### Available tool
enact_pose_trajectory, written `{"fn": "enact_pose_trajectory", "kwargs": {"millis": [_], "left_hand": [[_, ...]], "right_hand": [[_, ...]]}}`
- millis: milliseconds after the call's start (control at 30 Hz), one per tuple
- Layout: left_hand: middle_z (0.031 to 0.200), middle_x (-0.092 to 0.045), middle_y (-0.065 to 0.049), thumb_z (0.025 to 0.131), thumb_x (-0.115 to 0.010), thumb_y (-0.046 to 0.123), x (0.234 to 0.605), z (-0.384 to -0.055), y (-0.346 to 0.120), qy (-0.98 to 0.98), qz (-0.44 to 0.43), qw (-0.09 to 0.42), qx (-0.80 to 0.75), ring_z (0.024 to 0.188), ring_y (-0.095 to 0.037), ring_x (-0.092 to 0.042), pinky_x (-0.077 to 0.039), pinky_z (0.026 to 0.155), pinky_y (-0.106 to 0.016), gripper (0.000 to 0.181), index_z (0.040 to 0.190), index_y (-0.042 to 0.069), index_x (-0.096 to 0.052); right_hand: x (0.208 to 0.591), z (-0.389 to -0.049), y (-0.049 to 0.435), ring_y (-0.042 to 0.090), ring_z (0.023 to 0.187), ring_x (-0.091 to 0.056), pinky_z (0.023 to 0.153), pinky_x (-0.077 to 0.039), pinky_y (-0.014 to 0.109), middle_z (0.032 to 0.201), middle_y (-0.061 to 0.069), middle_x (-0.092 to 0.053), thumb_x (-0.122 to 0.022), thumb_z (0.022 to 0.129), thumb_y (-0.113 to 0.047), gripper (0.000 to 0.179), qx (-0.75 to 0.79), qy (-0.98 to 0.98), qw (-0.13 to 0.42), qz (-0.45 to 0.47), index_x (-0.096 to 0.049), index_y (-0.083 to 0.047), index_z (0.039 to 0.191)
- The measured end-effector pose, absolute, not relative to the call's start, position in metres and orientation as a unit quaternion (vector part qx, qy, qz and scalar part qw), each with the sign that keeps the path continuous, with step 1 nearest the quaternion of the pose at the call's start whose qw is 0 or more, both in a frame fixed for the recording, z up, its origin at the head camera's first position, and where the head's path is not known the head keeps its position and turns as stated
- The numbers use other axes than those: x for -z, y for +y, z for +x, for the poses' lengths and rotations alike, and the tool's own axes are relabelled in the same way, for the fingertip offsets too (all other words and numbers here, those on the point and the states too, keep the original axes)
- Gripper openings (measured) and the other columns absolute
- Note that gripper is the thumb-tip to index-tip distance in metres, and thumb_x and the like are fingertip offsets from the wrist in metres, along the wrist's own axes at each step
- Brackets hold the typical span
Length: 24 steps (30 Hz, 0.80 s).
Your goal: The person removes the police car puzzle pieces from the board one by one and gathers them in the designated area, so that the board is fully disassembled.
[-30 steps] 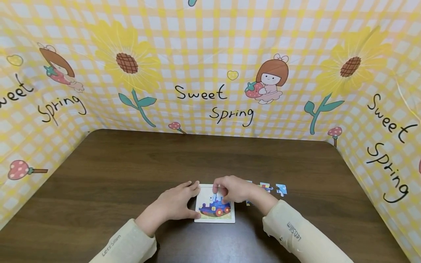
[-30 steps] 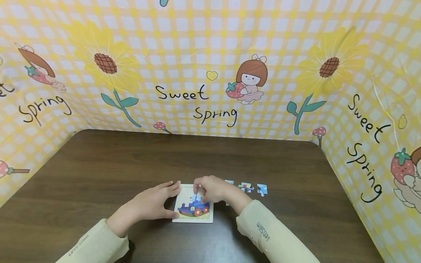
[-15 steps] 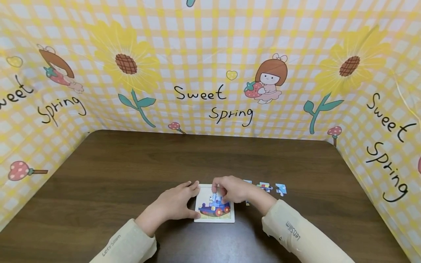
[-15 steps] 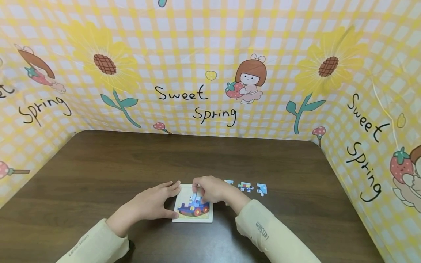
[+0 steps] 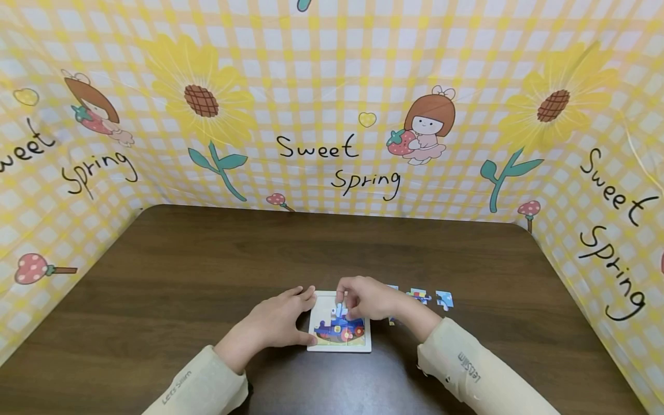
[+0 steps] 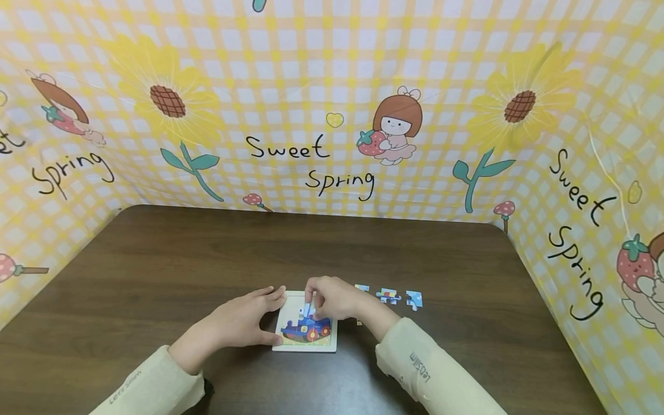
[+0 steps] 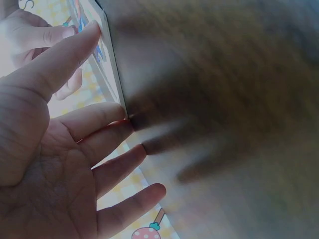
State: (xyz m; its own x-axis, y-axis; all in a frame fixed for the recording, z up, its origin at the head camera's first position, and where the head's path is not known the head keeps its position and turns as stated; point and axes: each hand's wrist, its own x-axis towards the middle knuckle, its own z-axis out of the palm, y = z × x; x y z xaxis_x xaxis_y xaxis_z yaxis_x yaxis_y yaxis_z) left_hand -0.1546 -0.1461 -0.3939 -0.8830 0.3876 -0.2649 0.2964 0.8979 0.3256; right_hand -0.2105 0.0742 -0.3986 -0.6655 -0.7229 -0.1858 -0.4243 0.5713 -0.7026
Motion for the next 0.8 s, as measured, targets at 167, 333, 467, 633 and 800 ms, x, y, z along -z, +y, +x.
{"fn": "enact_pose_trajectory", "kwargs": {"millis": [167,333,467,633,800], "left_hand": [[0.159,-0.039,-0.004,0.080,-0.081,0.045,0.393,-0.154,-0.146,0.960,0.177,0.167,-0.141,0.148,-0.031,-0.035,-0.041,0.108,-0.058,0.082,0.148,0.013,-0.049],[0.159,-0.039,-0.005,0.080,-0.081,0.044,0.392,-0.154,-0.146,0.959,0.180,0.166,-0.145,0.148,-0.031,-0.035,-0.041,0.107,-0.059,0.081,0.148,0.013,-0.049],[0.160,-0.038,-0.006,0.080,-0.081,0.043,0.392,-0.154,-0.147,0.958,0.181,0.166,-0.147,0.148,-0.031,-0.034,-0.041,0.108,-0.058,0.081,0.148,0.013,-0.049],[0.160,-0.038,-0.004,0.080,-0.081,0.045,0.393,-0.154,-0.147,0.959,0.178,0.166,-0.143,0.149,-0.031,-0.034,-0.041,0.108,-0.058,0.081,0.148,0.014,-0.049],[0.160,-0.038,-0.004,0.080,-0.081,0.045,0.394,-0.154,-0.147,0.959,0.178,0.166,-0.142,0.148,-0.031,-0.034,-0.041,0.108,-0.057,0.081,0.148,0.014,-0.049]], "right_hand": [[0.401,-0.208,0.074,0.007,0.062,-0.048,0.062,-0.041,0.021,0.067,-0.002,-0.055,-0.075,0.084,0.001,0.027,0.332,0.848,0.242,-0.333,-0.057,-0.005,0.102],[0.405,-0.204,0.070,0.007,0.060,-0.046,0.058,-0.037,0.021,0.066,-0.004,-0.051,-0.081,0.080,-0.003,0.035,0.315,0.861,0.221,-0.331,-0.053,-0.006,0.100],[0.405,-0.202,0.068,0.009,0.061,-0.046,0.058,-0.037,0.022,0.067,-0.003,-0.051,-0.081,0.080,-0.003,0.036,0.308,0.868,0.215,-0.325,-0.051,-0.007,0.100],[0.404,-0.201,0.068,0.009,0.062,-0.046,0.059,-0.037,0.023,0.068,-0.002,-0.051,-0.081,0.080,-0.004,0.037,0.302,0.871,0.214,-0.324,-0.051,-0.007,0.101],[0.403,-0.200,0.068,0.008,0.062,-0.046,0.059,-0.038,0.022,0.068,-0.002,-0.051,-0.082,0.080,-0.006,0.037,0.291,0.874,0.210,-0.327,-0.051,-0.007,0.101]]}}
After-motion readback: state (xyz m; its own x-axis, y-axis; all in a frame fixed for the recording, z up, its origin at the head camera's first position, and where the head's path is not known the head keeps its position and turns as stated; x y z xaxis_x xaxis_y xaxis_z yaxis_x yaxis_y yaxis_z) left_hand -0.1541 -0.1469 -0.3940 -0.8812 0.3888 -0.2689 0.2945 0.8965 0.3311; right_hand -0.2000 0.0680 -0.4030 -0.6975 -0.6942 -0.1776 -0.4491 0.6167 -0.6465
